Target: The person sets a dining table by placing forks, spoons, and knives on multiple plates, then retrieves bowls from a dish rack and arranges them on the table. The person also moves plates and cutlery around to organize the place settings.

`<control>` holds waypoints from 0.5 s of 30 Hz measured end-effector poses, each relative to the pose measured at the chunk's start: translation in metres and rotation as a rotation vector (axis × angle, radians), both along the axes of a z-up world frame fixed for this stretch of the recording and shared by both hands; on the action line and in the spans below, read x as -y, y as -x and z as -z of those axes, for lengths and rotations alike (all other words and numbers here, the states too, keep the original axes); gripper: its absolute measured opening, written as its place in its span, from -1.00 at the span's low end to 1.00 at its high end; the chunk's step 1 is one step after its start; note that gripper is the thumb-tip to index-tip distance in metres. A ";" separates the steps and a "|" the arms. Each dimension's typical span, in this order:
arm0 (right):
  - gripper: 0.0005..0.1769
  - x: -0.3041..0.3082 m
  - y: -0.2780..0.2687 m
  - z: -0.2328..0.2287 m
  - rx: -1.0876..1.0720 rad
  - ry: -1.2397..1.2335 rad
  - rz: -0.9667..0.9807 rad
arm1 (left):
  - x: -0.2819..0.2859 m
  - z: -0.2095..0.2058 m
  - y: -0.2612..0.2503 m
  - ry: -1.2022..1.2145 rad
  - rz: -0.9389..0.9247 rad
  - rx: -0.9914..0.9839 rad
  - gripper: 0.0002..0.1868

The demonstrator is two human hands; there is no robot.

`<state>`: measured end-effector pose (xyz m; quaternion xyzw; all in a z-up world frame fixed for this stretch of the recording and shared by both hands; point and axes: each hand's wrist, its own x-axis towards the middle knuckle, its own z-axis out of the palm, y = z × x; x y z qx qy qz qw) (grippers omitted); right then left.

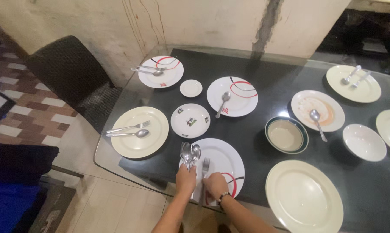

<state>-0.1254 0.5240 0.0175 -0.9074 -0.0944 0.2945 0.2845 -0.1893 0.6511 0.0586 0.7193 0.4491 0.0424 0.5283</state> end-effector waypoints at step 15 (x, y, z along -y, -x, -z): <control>-0.81 -0.023 -0.022 -0.048 -0.350 -0.780 0.640 | -0.018 -0.010 -0.041 0.143 0.271 0.007 -0.74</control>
